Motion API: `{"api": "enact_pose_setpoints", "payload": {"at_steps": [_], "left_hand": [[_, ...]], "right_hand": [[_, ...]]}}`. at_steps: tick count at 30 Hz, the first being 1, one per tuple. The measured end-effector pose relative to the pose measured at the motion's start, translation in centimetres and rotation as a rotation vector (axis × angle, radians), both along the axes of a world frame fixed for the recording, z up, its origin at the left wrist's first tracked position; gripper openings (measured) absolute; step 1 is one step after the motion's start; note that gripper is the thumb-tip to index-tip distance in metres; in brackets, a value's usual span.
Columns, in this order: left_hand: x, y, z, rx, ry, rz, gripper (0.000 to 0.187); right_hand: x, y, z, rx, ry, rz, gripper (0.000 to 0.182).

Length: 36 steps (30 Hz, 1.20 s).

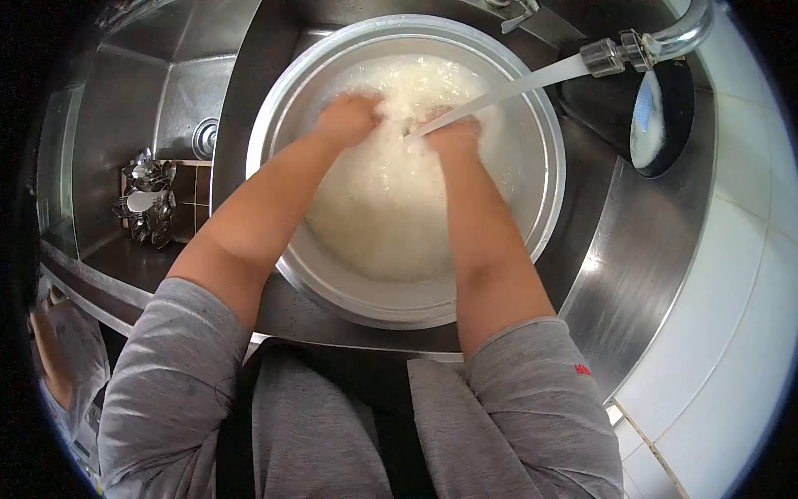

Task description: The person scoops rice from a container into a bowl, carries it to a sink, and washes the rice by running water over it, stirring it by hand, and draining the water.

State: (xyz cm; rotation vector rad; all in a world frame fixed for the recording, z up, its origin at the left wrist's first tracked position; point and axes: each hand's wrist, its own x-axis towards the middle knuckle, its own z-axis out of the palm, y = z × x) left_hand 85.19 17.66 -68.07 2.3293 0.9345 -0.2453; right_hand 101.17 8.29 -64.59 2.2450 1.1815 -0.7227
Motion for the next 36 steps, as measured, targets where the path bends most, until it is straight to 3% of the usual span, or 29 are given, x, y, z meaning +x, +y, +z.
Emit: {"api": "enact_pose_setpoints", "payload": {"at_steps": [3, 5, 6, 8, 12, 13, 15, 16, 18, 20, 21, 23, 24, 26, 27, 29, 30, 31, 32, 33, 35, 36], "left_hand": [[-2.1, -0.9, -1.2, -0.045, 0.032, 0.102, 0.054], [-3.6, -3.2, -0.3, -0.129, 0.136, 0.412, 0.056], [-4.2, -4.3, -0.2, -0.121, 0.131, 0.416, 0.056], [-5.4, -6.7, -0.3, -0.281, 0.152, 0.657, 0.062], [-6.7, -10.3, -1.8, -0.384, 0.111, 0.826, 0.066], [-6.9, -11.2, -1.8, -0.418, 0.135, 0.856, 0.066], [-7.1, -12.6, -0.8, -0.45, 0.152, 0.88, 0.067], [-7.2, -13.4, 0.3, -0.549, 0.138, 0.915, 0.067], [-7.3, -15.2, 0.7, -0.646, 0.125, 0.948, 0.067], [-7.3, -17.1, -1.4, -1.143, -0.261, 1.162, 0.058], [-7.2, -18.1, -2.9, -1.137, -0.259, 1.163, 0.058], [-6.9, -19.1, -5.6, -0.886, -0.07, 0.543, 0.05], [-6.5, -18.7, -5.1, -0.885, -0.062, 0.543, 0.05], [-5.5, -17.0, -2.0, -0.535, 0.085, 0.225, 0.045], [-4.9, -15.9, -0.3, -0.541, 0.092, 0.22, 0.045], [-3.4, -13.6, 2.7, -0.355, 0.083, -0.057, 0.042], [-2.6, -12.8, 3.0, -0.361, 0.085, -0.066, 0.042], [-1.9, -12.0, 3.0, -0.18, 0.031, -0.107, 0.039], [-0.9, -11.2, 2.6, 0.001, -0.027, -0.149, 0.037], [-0.1, -9.8, 1.8, -0.048, 0.013, -0.166, 0.036], [1.6, -6.6, -2.3, -0.096, 0.125, -0.092, 0.036], [1.6, -4.9, -1.5, -0.13, 0.085, -0.142, 0.037]], "right_hand": [[3.2, -3.5, -1.9, 0.124, -0.109, 0.034, 0.059], [3.9, -6.5, -2.5, 0.326, -0.151, -0.116, 0.059], [3.9, -7.5, -2.5, 0.311, -0.126, -0.203, 0.059], [3.6, -10.0, -2.4, 0.276, -0.066, -0.338, 0.058], [1.3, -14.5, -2.0, 0.201, 0.052, -0.451, 0.06], [1.1, -15.8, -3.7, 0.216, 0.066, -0.47, 0.059], [2.2, -19.5, -10.5, 0.165, 0.131, -0.286, 0.058], [1.2, -19.3, -9.3, 0.169, 0.127, -0.287, 0.058], [-2.9, -18.4, -6.2, 0.173, 0.388, -0.433, 0.054], [-5.5, -21.0, -9.7, 0.417, 0.46, -0.53, 0.047], [-7.4, -21.2, -10.2, 0.42, 0.465, -0.531, 0.047], [-10.7, -20.5, -11.1, 0.776, 0.975, -1.265, 0.041], [-10.9, -20.0, -10.1, 0.772, 0.98, -1.271, 0.041], [-11.4, -19.0, -6.1, 0.467, 0.87, -0.595, 0.042], [-11.6, -18.7, -6.7, 0.462, 0.87, -0.605, 0.042], [-13.2, -17.2, -8.1, 0.699, 0.77, -0.035, 0.046], [-14.6, -15.7, -7.5, 0.599, 0.573, 0.06, 0.048], [-15.9, -14.0, -6.7, 0.494, 0.377, 0.152, 0.05], [-16.1, -13.0, -7.5, 0.651, 0.299, 0.156, 0.052], [-15.4, -11.9, -8.5, 0.806, 0.216, 0.16, 0.055], [-11.8, -8.9, -10.4, 0.826, 0.389, 0.039, 0.057], [-9.1, -7.4, -14.8, 0.725, 0.358, -0.019, 0.055]]}}
